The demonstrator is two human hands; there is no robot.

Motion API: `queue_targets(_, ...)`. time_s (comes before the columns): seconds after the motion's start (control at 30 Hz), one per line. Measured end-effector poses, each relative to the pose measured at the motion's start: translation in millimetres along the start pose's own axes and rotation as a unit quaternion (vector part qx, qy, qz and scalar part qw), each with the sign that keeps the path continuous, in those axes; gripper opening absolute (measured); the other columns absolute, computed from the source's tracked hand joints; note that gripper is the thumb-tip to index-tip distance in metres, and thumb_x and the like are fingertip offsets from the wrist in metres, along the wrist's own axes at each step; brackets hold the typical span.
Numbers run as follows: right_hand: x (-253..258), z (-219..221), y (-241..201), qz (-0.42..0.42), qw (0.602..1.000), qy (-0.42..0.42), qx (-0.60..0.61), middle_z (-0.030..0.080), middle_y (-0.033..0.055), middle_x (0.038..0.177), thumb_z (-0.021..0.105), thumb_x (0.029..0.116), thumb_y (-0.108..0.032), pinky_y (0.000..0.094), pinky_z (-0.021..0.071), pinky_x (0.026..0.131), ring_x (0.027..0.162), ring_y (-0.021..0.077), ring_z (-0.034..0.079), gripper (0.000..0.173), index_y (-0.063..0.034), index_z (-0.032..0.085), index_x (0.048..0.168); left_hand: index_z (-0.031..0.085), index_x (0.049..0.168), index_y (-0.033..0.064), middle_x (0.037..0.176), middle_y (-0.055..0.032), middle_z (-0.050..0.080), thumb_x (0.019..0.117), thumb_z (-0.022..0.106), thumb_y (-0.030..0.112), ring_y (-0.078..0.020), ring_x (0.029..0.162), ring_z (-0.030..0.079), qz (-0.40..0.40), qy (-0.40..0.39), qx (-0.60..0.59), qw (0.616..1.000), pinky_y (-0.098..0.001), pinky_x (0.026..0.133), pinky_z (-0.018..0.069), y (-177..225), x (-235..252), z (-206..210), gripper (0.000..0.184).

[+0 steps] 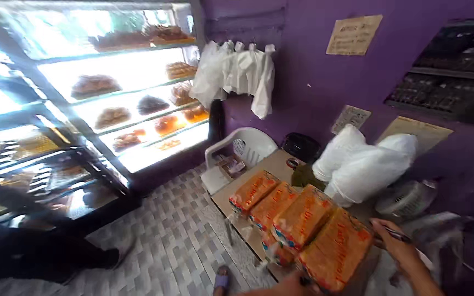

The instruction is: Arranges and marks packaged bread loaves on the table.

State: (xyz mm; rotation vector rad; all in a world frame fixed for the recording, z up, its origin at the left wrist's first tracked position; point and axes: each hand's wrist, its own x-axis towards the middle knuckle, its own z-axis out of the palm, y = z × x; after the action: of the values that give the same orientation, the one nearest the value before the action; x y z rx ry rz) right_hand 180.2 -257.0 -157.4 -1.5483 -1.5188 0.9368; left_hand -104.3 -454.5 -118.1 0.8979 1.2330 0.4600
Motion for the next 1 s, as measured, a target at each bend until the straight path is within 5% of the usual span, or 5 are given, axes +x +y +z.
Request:
queue_targets(0.1, -41, -5, -6, 0.041, 0.997, 0.065, 0.033, 0.066, 0.0223, 0.109, 0.053, 0.1068, -0.019, 0.0469, 0.0577, 0.076, 0.088, 0.0277, 0.067, 0.032, 0.0043, 0.061, 0.127, 0.045, 0.14, -0.0014, 0.118, -0.0165, 0.057, 0.1078, 0.052, 0.022, -0.0204, 0.095, 0.058, -0.016, 0.012, -0.077, 0.997, -0.0373, 0.084, 0.05, 7, -2, 5, 0.04)
queue_targets(0.23, -107, -24, 1, 0.022, 0.988, 0.136, 0.065, 0.066, 0.0189, 0.115, 0.051, 0.106, -0.023, 0.0411, 0.0588, 0.076, 0.091, 0.023, 0.068, 0.035, 0.0043, 0.06, 0.127, 0.042, 0.143, -0.0058, 0.137, -0.0247, 0.052, 0.1076, 0.052, 0.02, -0.0319, 0.121, 0.056, -0.044, 0.004, -0.085, 0.995, -0.047, 0.102, 0.0479, 19, -23, 12, 0.045)
queue_targets(0.53, -246, -48, -68, -0.107, 0.928, 0.326, 0.144, 0.072, -0.0116, 0.099, 0.043, 0.1073, -0.031, 0.0248, 0.0616, 0.077, 0.089, 0.0035, 0.072, 0.03, -0.0061, 0.053, 0.121, 0.055, 0.133, -0.0054, 0.116, -0.0218, 0.065, 0.1067, 0.053, 0.025, -0.0277, 0.103, 0.068, 0.109, -0.024, 0.205, 0.972, -0.0453, 0.094, 0.0548, 87, -45, -31, 0.04)
queue_targets(0.67, -248, -18, -124, -0.271, 0.919, 0.268, 0.103, 0.073, -0.0189, 0.114, 0.049, 0.1055, -0.047, 0.0236, 0.0573, 0.093, 0.106, 0.0021, 0.07, 0.029, -0.0341, 0.065, 0.126, 0.056, 0.127, -0.0029, 0.1, -0.0172, 0.064, 0.1073, 0.053, 0.021, -0.0222, 0.081, 0.066, 0.215, 0.077, 0.163, 0.96, -0.0399, 0.075, 0.0572, 125, -12, -85, 0.031)
queue_targets(1.0, -153, 134, -194, -0.402, 0.915, 0.038, 0.029, 0.066, 0.0002, 0.139, 0.047, 0.1072, -0.048, 0.052, 0.0278, 0.125, 0.139, 0.0165, 0.053, 0.037, -0.0238, 0.061, 0.132, 0.055, 0.124, -0.0004, 0.1, -0.0162, 0.063, 0.1091, 0.048, 0.023, -0.021, 0.083, 0.062, 0.118, 0.154, -0.07, 0.978, -0.0395, 0.074, 0.0532, 103, 92, -230, 0.029)
